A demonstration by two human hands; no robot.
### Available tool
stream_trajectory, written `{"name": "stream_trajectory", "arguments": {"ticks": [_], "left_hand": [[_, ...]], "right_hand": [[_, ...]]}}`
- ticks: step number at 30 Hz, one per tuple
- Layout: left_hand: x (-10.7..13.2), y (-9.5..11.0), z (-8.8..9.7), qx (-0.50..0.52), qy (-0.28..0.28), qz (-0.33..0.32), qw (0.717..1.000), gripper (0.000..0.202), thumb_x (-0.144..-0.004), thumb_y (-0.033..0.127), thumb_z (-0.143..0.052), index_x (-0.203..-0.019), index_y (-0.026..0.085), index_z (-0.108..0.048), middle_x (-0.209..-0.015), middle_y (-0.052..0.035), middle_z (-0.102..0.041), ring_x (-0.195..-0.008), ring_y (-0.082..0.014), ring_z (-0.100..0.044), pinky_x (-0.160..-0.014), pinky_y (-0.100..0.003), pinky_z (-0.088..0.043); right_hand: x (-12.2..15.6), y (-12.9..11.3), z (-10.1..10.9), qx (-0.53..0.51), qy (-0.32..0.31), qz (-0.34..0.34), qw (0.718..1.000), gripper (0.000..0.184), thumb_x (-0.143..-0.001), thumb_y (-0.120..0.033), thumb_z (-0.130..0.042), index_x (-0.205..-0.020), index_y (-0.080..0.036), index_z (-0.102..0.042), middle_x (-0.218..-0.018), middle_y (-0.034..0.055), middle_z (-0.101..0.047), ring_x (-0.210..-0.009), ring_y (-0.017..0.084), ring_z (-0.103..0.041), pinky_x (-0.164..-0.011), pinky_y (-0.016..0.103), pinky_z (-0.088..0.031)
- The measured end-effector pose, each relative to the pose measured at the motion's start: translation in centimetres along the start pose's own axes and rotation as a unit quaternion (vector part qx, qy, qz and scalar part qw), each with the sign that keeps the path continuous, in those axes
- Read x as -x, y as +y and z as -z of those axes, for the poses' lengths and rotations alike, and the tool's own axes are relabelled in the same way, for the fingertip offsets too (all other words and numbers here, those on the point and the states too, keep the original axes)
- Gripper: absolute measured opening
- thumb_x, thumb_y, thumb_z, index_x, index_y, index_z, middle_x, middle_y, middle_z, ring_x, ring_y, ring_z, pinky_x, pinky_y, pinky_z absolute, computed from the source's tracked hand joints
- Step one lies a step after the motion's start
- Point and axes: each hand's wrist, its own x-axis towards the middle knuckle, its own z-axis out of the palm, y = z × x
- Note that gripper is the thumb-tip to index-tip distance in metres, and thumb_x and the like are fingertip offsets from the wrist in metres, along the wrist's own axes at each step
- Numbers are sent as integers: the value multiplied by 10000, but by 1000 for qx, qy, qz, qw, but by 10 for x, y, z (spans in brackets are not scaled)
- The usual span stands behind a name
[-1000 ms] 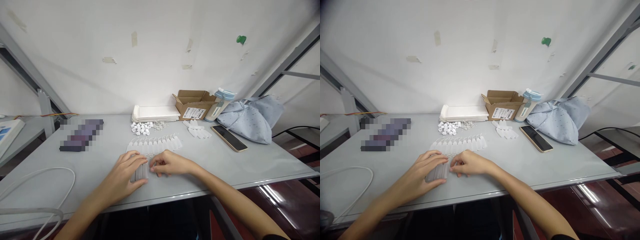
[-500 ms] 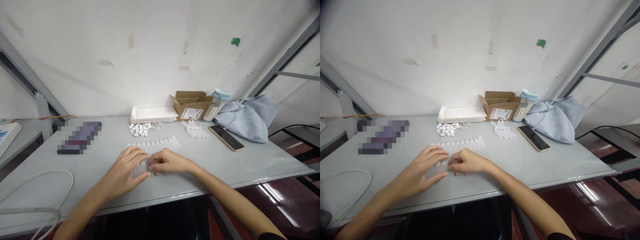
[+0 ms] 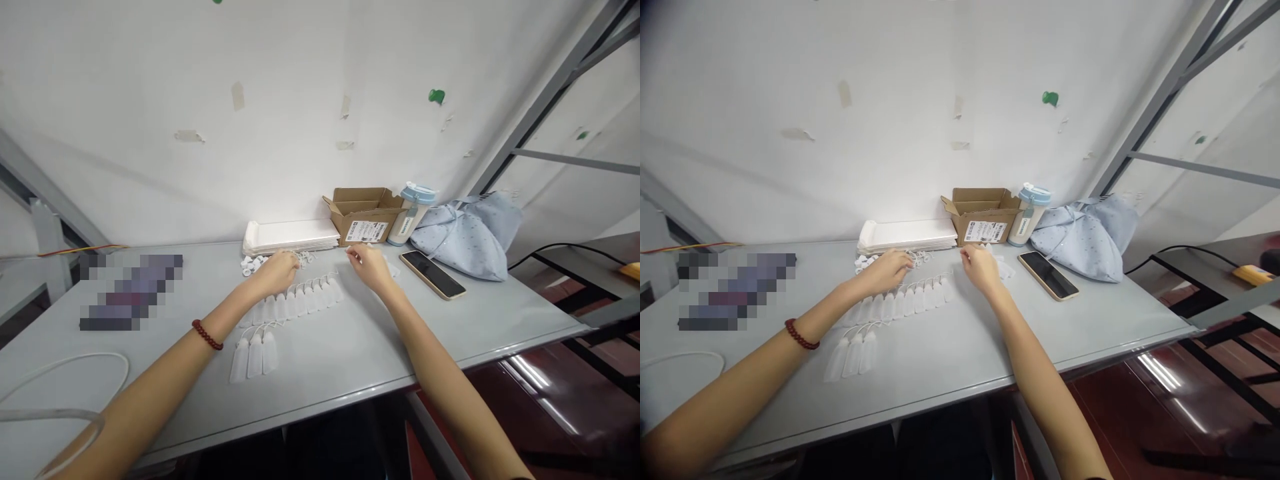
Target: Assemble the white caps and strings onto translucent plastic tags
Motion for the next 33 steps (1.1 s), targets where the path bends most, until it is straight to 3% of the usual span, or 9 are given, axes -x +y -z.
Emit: {"name": "stream_trajectory", "arguments": {"ticks": [3,8,15,22,25,28,33], "left_hand": [[-2,0,-9,-23,-15,-1,1000,301,-716,57,-408,-757,155,-689,-903,-119,-690,-978,-276,-569,-867,-412,-466],[0,1,-11,-24,-15,-6,1000,294,-694,69,-431,-746,178,-699,-871,-102,-692,-958,-262,-570,-866,-401,-471],[8,3,9,6,44,-8,999,372,-758,102,-362,-878,187,-704,-993,-60,-696,-992,-237,-593,-896,-402,-478],[46,16,30,143,117,118,976,265,-800,214,-449,-878,209,-701,-1059,-46,-694,-927,-219,-638,-724,-328,-524],[58,19,35,214,152,180,948,210,-797,264,-518,-872,202,-704,-999,-42,-714,-923,-220,-642,-774,-336,-514],[62,23,38,307,182,221,907,183,-768,296,-596,-852,178,-706,-923,-51,-726,-887,-214,-652,-800,-341,-514],[61,38,37,415,178,225,864,191,-707,298,-693,-836,157,-699,-872,-50,-721,-861,-197,-656,-821,-327,-517]], "right_hand": [[-3,14,9,72,-24,-44,996,260,-842,-119,-449,-968,-149,-675,-1018,107,-666,-876,190,-594,-754,263,-400],[-1,18,19,149,-62,-93,982,232,-832,-171,-505,-983,-168,-681,-987,109,-684,-923,220,-605,-701,266,-395],[0,16,15,167,-106,-127,972,237,-795,-238,-568,-991,-150,-669,-995,122,-674,-927,237,-606,-670,273,-394],[3,8,13,159,-126,-120,972,232,-759,-220,-584,-949,-127,-679,-929,129,-677,-863,234,-610,-653,276,-388],[4,3,15,94,-100,-102,985,217,-753,-225,-586,-922,-127,-680,-895,106,-682,-822,207,-599,-657,268,-385],[8,-12,15,-53,-65,-43,996,201,-763,-272,-590,-868,-125,-678,-818,68,-680,-728,163,-577,-655,259,-396],[27,-54,4,-307,-82,30,948,269,-765,-382,-607,-878,-147,-673,-805,45,-657,-688,143,-553,-576,246,-421]]}}
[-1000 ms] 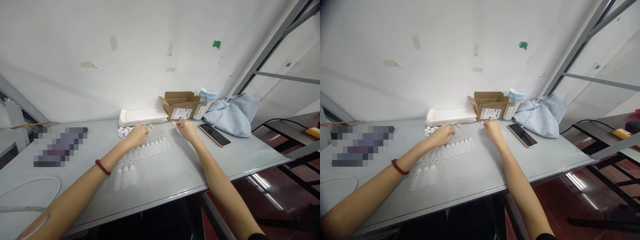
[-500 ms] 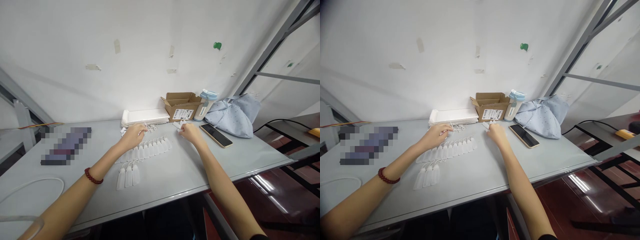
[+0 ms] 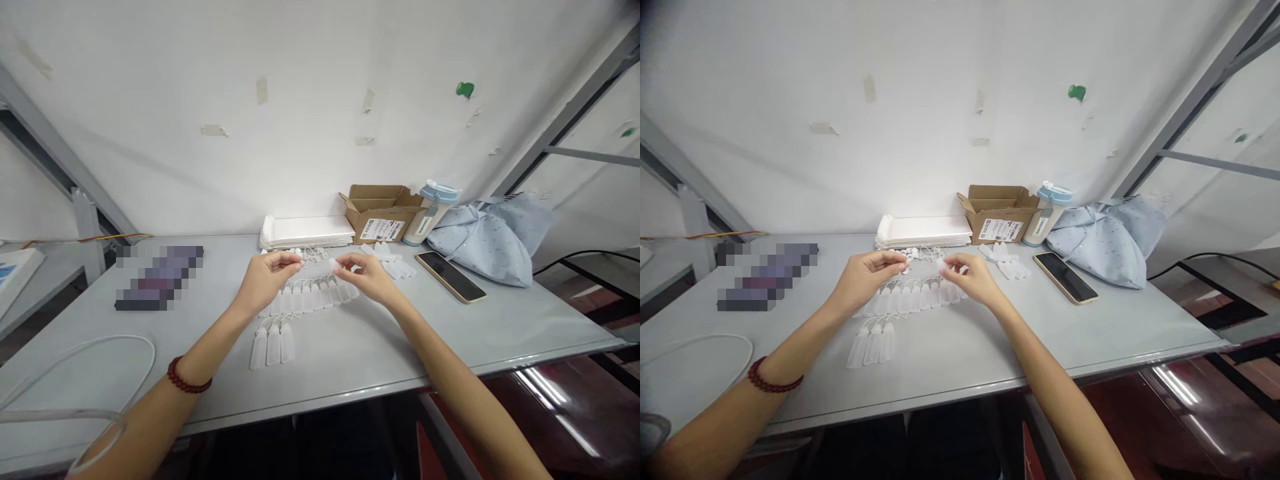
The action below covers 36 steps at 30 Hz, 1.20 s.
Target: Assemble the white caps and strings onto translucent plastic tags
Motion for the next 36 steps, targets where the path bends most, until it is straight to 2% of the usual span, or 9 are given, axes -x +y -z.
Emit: {"name": "stream_trajectory", "arguments": {"ticks": [3,6,17,27,33,36], "left_hand": [[5,3,-7,28,-25,5,999,185,-702,297,-707,-826,160,-694,-854,-42,-715,-847,-190,-656,-814,-318,-520],[8,6,-10,42,-39,4,998,174,-708,293,-706,-823,163,-692,-843,-34,-708,-846,-184,-654,-812,-308,-519],[12,7,-10,26,-72,-27,997,150,-755,291,-656,-842,175,-695,-849,-36,-697,-834,-180,-635,-770,-310,-508],[8,2,-11,42,-87,-28,995,126,-744,286,-662,-819,191,-697,-837,-29,-692,-816,-172,-625,-753,-306,-501],[10,2,-12,56,-74,-39,995,94,-727,258,-672,-783,185,-693,-850,-30,-692,-845,-175,-626,-773,-299,-503],[11,4,-11,60,-77,-31,995,106,-733,270,-669,-790,183,-685,-851,-28,-691,-844,-172,-629,-784,-298,-502]], "right_hand": [[8,-13,-19,-44,-29,23,998,238,-759,-369,-632,-870,-162,-670,-853,43,-662,-707,135,-554,-597,248,-439],[13,-19,-25,-49,-48,42,997,198,-764,-337,-645,-867,-169,-668,-893,41,-663,-698,123,-551,-616,253,-448],[15,-19,-21,-75,-51,55,994,197,-777,-346,-641,-892,-188,-670,-884,34,-649,-706,125,-544,-622,257,-458],[15,-18,-23,-77,-48,60,994,205,-776,-355,-636,-892,-189,-665,-892,44,-646,-704,128,-545,-619,264,-461],[15,-17,-23,-80,-36,58,994,315,-772,-360,-640,-1042,-198,-648,-885,33,-622,-683,114,-541,-618,258,-466],[15,-16,-23,-76,-33,70,994,298,-779,-342,-637,-1047,-212,-655,-871,26,-612,-688,112,-538,-620,252,-464]]}}
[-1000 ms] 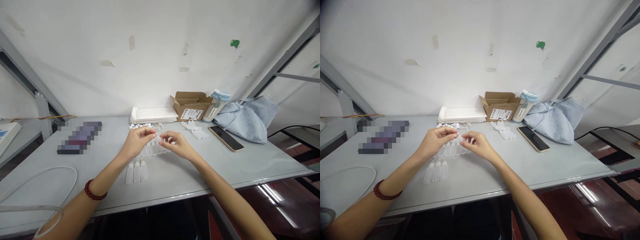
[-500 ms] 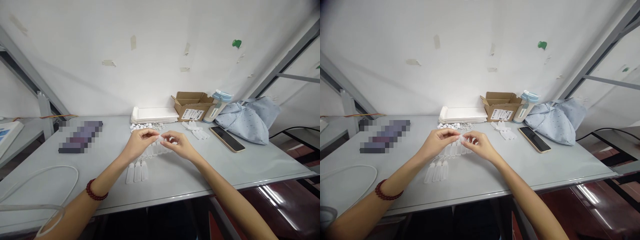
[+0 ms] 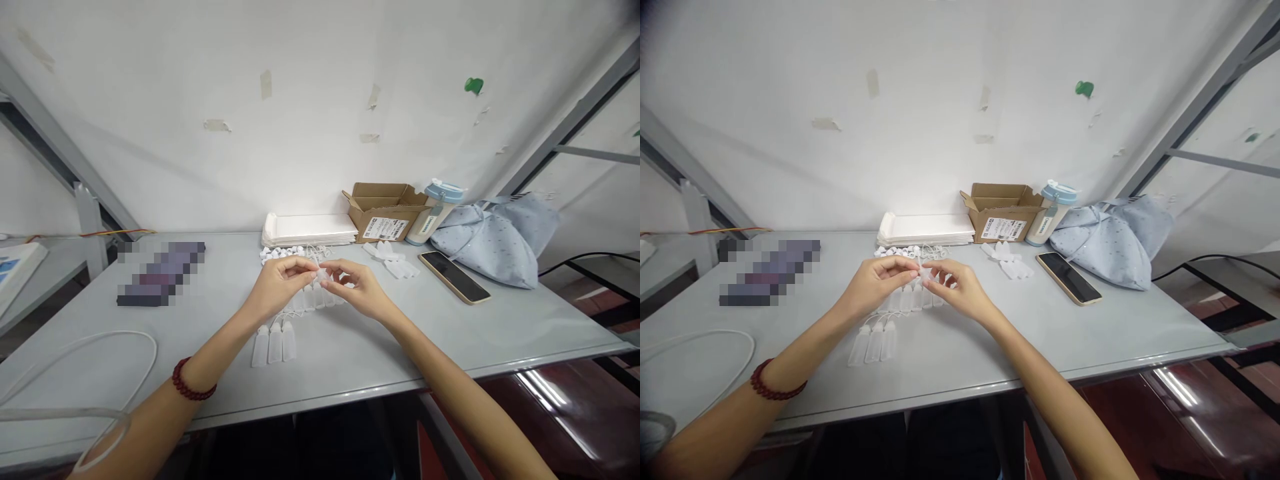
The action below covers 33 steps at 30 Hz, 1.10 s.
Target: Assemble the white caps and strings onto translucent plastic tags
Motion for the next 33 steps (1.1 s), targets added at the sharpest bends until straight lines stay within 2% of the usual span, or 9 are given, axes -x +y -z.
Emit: {"name": "stream_trajectory", "arguments": {"ticks": [10,17,22,26,33], "left_hand": [[-1,-1,-3,-27,2,46,999,253,-724,413,-673,-743,162,-651,-717,-26,-659,-686,-160,-617,-684,-301,-525],[0,4,-1,-45,-6,54,998,174,-744,349,-640,-749,178,-671,-741,-22,-672,-673,-154,-618,-700,-305,-520],[-1,5,-1,-53,-23,49,997,144,-752,300,-608,-713,174,-665,-852,-32,-677,-688,-135,-592,-706,-281,-502],[-1,6,-1,-64,-28,42,997,161,-773,307,-588,-717,178,-667,-825,-25,-662,-704,-137,-573,-687,-265,-486],[0,5,0,-79,-41,12,996,238,-799,402,-589,-731,187,-665,-776,-13,-650,-722,-148,-563,-674,-254,-459]], "right_hand": [[1,-6,0,11,6,20,1000,248,-785,-330,-639,-1008,-224,-667,-846,27,-597,-719,120,-543,-609,243,-458],[1,-4,-1,7,12,8,1000,254,-768,-339,-653,-990,-216,-661,-846,30,-599,-710,126,-543,-617,258,-464],[1,-2,-1,0,4,5,1000,245,-772,-350,-647,-977,-219,-661,-866,32,-606,-699,120,-522,-615,256,-463],[2,-2,-1,-15,7,3,1000,282,-776,-343,-648,-1029,-219,-644,-876,23,-597,-698,110,-516,-631,252,-460],[1,-5,-1,-19,5,2,1000,245,-774,-363,-647,-964,-209,-658,-861,28,-588,-688,112,-511,-616,254,-454]]}}
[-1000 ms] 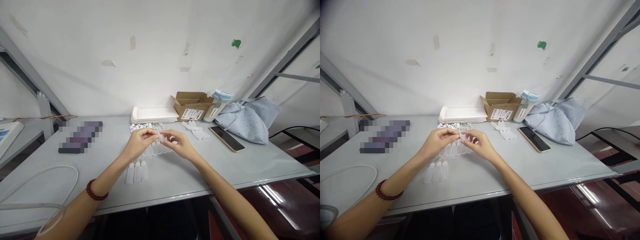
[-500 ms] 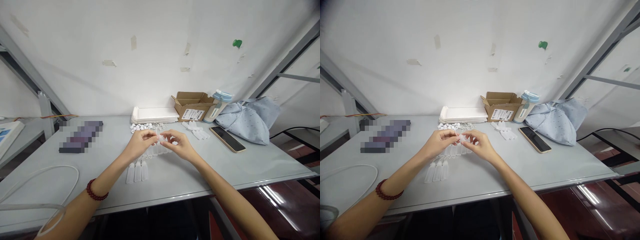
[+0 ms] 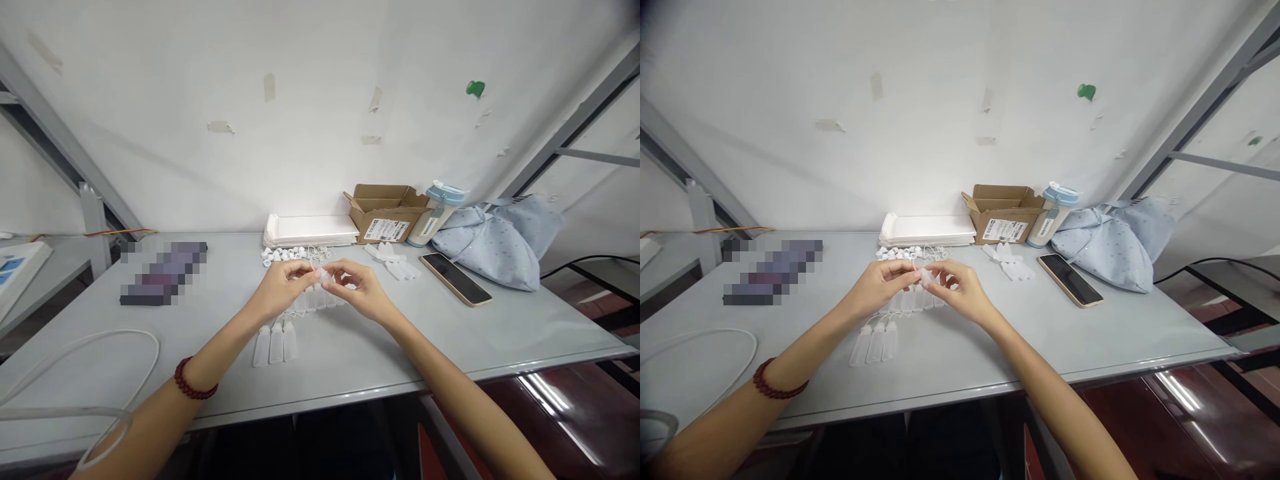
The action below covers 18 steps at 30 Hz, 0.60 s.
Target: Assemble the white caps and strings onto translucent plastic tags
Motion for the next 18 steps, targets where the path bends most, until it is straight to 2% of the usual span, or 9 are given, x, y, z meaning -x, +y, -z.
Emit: {"name": "stream_trajectory", "arguments": {"ticks": [11,14,16,18], "left_hand": [[0,-3,0,-33,1,-14,999,242,-808,407,-565,-754,198,-676,-837,-28,-685,-784,-179,-608,-696,-287,-484],[1,-2,-3,-89,61,-19,994,211,-799,361,-575,-896,192,-657,-864,-38,-676,-803,-184,-617,-708,-301,-495],[3,-1,-5,-128,117,-34,984,314,-789,307,-581,-1078,185,-592,-956,-51,-658,-812,-176,-613,-700,-302,-503],[6,1,-6,-157,145,-66,975,418,-791,260,-571,-1198,188,-508,-1065,-68,-623,-817,-165,-605,-676,-296,-508]], "right_hand": [[0,-2,0,11,5,-16,1000,255,-765,-407,-649,-915,-201,-664,-851,30,-617,-660,110,-509,-615,261,-454],[0,-1,-2,13,9,-25,1000,250,-757,-392,-657,-901,-189,-668,-827,28,-626,-673,116,-526,-604,252,-444],[-1,0,-4,13,21,-42,999,254,-744,-387,-668,-886,-177,-667,-780,21,-622,-656,116,-529,-589,249,-435],[-1,1,-5,13,34,-65,997,260,-733,-394,-673,-854,-165,-661,-730,13,-609,-614,109,-512,-565,246,-422]]}}
